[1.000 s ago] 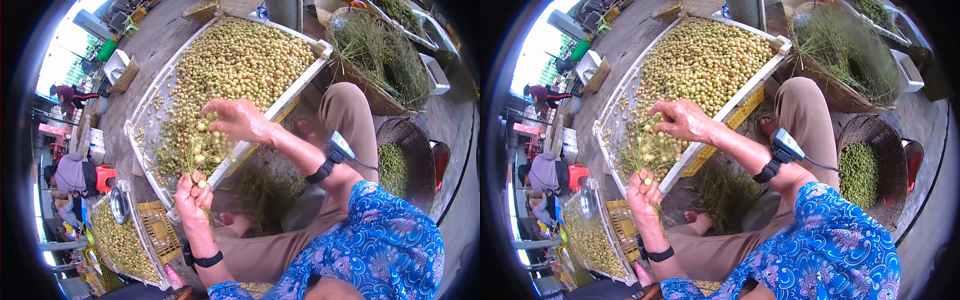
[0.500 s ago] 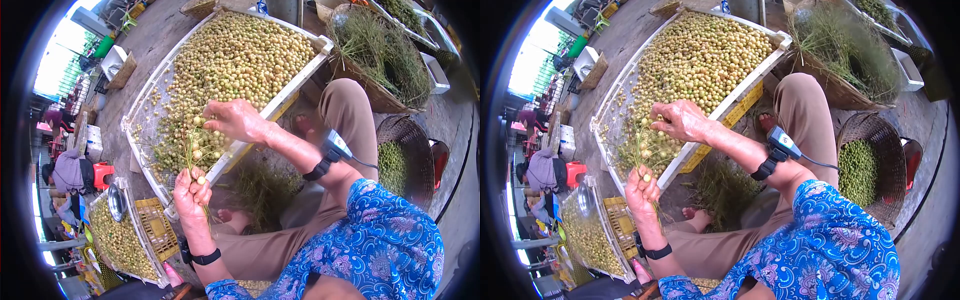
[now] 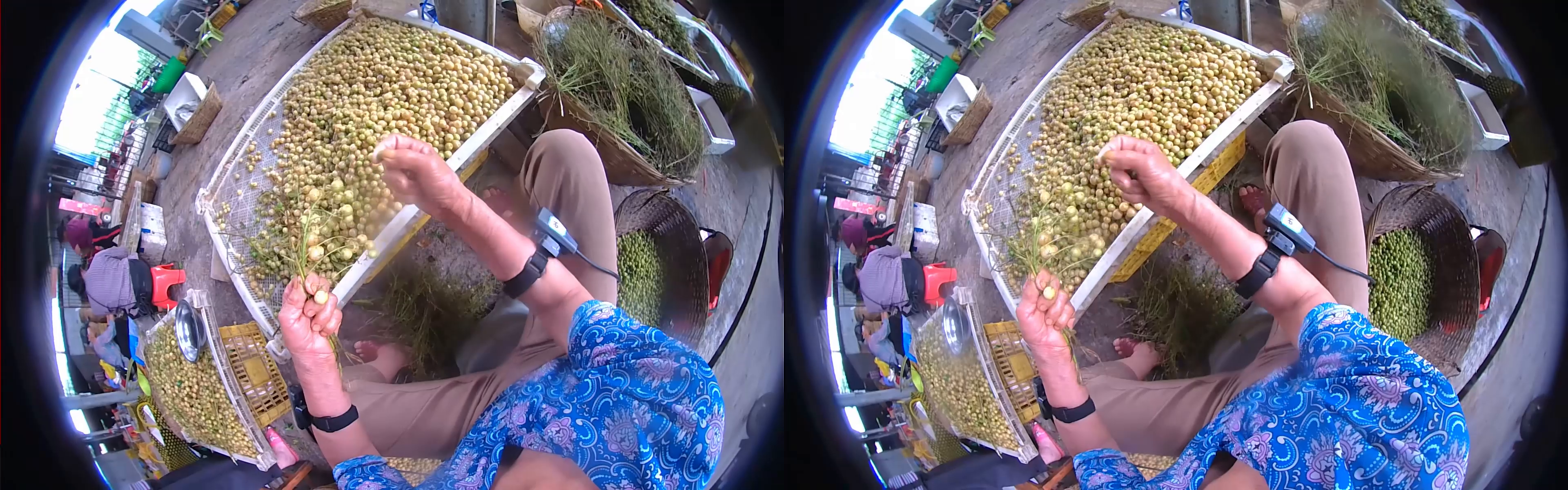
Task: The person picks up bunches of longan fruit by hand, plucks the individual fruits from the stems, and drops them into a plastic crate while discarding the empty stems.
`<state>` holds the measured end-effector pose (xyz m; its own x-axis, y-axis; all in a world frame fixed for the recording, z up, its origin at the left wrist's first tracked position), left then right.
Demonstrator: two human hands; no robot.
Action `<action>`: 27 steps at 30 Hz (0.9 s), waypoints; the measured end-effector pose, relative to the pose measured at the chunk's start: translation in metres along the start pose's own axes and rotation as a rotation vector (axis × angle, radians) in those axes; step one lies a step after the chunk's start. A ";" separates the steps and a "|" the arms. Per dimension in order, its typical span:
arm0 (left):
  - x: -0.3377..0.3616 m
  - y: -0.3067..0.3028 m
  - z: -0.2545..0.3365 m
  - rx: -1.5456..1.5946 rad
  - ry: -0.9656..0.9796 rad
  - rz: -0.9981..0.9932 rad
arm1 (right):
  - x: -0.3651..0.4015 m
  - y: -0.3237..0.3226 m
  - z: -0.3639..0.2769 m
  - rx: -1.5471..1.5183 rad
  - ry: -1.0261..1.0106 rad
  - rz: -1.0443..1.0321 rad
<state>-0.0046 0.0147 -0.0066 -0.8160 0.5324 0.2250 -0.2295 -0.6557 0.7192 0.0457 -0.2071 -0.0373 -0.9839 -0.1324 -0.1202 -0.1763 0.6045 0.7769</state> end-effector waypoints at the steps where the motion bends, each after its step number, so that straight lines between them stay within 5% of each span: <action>1: 0.001 0.000 0.001 -0.004 0.024 -0.019 | 0.001 -0.003 0.005 -0.133 -0.034 -0.049; 8: 0.002 -0.005 0.002 0.086 0.006 -0.147 | 0.007 0.003 0.014 0.243 0.075 0.113; 15: 0.005 -0.005 -0.001 0.162 -0.020 -0.300 | 0.002 0.007 0.029 0.089 0.080 0.101; 20: 0.002 -0.006 -0.001 0.162 -0.021 -0.288 | -0.003 0.016 0.030 -0.088 0.133 -0.100; 24: 0.001 -0.004 -0.002 0.163 -0.005 -0.190 | -0.011 0.002 0.028 -0.032 0.013 0.178; 27: -0.002 -0.004 -0.010 0.138 -0.079 -0.161 | -0.010 -0.007 0.005 0.312 -0.167 0.402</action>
<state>-0.0077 0.0108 -0.0164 -0.7293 0.6681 0.1475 -0.2737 -0.4824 0.8321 0.0566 -0.2063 -0.0448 -0.9624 0.2696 0.0325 0.2403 0.7897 0.5645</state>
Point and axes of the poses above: each hand's wrist, its own x-axis away from the middle knuckle, its own y-axis out of the palm, z = x × y, the point moved 4 cm from there along -x, towards the middle knuckle, and after that the axes turned 2 degrees about -z, right-handed, at the moved point
